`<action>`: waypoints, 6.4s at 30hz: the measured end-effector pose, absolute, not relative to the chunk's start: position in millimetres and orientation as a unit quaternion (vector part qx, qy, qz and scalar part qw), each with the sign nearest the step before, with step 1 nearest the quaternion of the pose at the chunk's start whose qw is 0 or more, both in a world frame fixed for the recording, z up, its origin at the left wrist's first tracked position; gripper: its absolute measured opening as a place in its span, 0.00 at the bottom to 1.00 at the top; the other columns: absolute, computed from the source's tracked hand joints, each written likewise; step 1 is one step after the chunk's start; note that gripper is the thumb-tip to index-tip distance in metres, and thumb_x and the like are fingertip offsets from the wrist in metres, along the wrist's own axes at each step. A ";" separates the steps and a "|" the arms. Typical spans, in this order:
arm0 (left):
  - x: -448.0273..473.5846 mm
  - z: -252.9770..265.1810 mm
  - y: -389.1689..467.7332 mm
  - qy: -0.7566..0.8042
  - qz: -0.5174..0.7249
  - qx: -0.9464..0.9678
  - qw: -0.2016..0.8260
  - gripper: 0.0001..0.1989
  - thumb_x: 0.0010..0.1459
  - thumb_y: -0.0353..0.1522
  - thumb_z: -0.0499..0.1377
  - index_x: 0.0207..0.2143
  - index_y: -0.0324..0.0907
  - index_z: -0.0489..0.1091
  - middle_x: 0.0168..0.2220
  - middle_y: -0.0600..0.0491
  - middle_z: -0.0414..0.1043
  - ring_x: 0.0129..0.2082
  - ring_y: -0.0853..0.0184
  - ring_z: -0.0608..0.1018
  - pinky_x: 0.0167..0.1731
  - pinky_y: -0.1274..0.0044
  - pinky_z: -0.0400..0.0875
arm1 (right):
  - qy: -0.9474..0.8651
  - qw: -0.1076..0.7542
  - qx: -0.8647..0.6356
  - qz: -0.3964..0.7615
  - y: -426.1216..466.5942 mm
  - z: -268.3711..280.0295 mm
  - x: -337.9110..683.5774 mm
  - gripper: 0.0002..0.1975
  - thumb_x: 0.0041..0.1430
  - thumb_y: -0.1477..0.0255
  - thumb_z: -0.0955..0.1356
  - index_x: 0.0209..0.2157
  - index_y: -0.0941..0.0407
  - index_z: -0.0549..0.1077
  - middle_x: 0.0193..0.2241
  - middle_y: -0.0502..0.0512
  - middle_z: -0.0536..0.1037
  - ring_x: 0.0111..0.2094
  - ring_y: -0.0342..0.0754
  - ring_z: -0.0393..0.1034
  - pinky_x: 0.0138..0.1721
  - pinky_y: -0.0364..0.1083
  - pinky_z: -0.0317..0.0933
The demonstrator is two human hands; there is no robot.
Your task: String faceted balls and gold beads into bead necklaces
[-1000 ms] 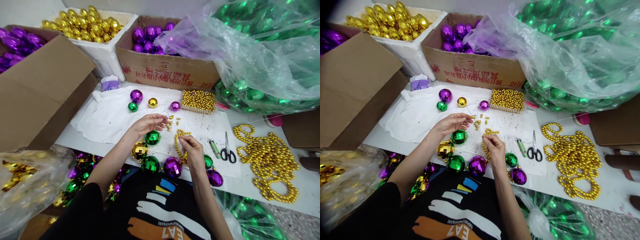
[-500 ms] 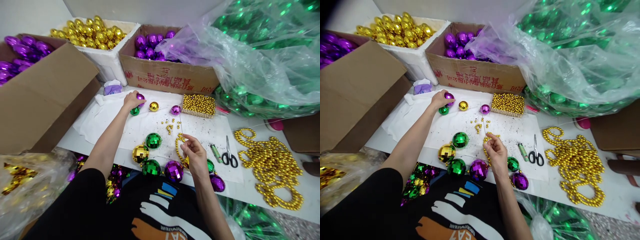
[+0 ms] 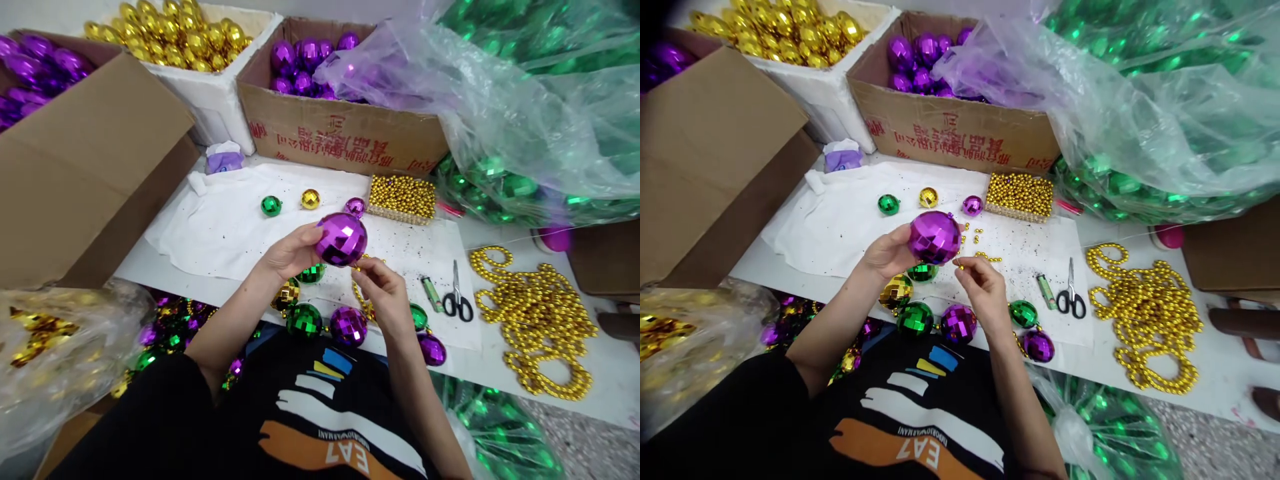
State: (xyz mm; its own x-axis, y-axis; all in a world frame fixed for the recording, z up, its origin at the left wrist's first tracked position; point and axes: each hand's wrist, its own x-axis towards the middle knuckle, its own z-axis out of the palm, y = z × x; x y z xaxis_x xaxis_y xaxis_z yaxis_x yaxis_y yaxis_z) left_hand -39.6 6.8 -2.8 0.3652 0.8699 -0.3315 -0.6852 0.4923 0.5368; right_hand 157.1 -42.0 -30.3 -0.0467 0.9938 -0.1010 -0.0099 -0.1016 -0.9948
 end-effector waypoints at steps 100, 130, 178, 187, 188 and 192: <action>-30.3 -12.1 -11.1 0.330 0.536 -0.034 0.776 0.25 0.68 0.46 0.47 0.46 0.35 0.73 0.37 0.41 0.79 0.42 0.58 0.80 0.47 0.68 0.75 | -0.773 0.447 -0.450 -0.022 -21.9 -27.1 90.2 0.08 0.66 0.77 0.62 0.36 0.57 0.73 0.32 0.56 0.78 0.29 0.43 0.70 0.28 0.42 0.57; -28.4 -45.4 82.8 0.526 0.300 0.660 0.445 0.06 0.54 0.23 0.61 0.32 0.40 0.77 0.34 0.50 0.76 0.39 0.64 0.77 0.47 0.70 0.70 | -0.493 0.567 -0.508 0.422 -26.5 24.0 165.6 0.07 0.60 0.67 0.71 0.37 0.54 0.82 0.16 0.44 0.65 0.18 0.37 0.56 0.20 0.39 0.52; -14.7 -19.7 34.6 0.382 0.528 0.481 0.586 0.05 0.53 0.32 0.68 0.28 0.40 0.75 0.45 0.51 0.78 0.47 0.67 0.77 0.49 0.73 0.71 | -0.713 0.342 -0.581 0.191 -11.0 -2.2 163.0 0.18 0.66 0.60 0.65 0.52 0.52 0.76 0.46 0.59 0.79 0.49 0.55 0.69 0.49 0.53 0.62; -4.0 18.0 41.3 0.334 0.575 0.548 0.507 0.04 0.55 0.30 0.66 0.28 0.42 0.75 0.43 0.53 0.76 0.47 0.66 0.76 0.49 0.72 0.69 | -0.640 0.434 -0.557 0.301 -0.5 5.4 178.0 0.07 0.58 0.67 0.70 0.29 0.52 0.79 0.37 0.53 0.80 0.43 0.51 0.70 0.40 0.49 0.63; -4.2 16.9 42.0 0.333 0.579 0.533 0.518 0.04 0.55 0.30 0.66 0.28 0.42 0.75 0.43 0.53 0.76 0.46 0.67 0.76 0.49 0.72 0.70 | -0.630 0.444 -0.555 0.313 -1.6 2.7 180.7 0.07 0.57 0.66 0.70 0.29 0.52 0.79 0.39 0.54 0.80 0.45 0.52 0.70 0.38 0.48 0.62; -4.5 7.7 42.6 0.337 0.582 0.471 0.571 0.05 0.53 0.32 0.67 0.28 0.41 0.74 0.41 0.53 0.77 0.42 0.69 0.76 0.44 0.76 0.71 | -0.538 0.506 -0.533 0.413 -5.4 -5.6 182.1 0.07 0.55 0.65 0.73 0.30 0.54 0.79 0.34 0.53 0.79 0.36 0.46 0.71 0.28 0.43 0.58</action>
State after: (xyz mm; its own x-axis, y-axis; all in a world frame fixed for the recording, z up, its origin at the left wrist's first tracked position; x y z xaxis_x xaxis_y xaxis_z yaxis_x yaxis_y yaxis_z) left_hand -4.5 42.6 7.7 0.0951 0.9821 0.1627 -0.3472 -0.1205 0.9300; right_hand 182.1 -5.4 -5.6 0.0804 0.9913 0.1043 0.1544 0.0910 -0.9838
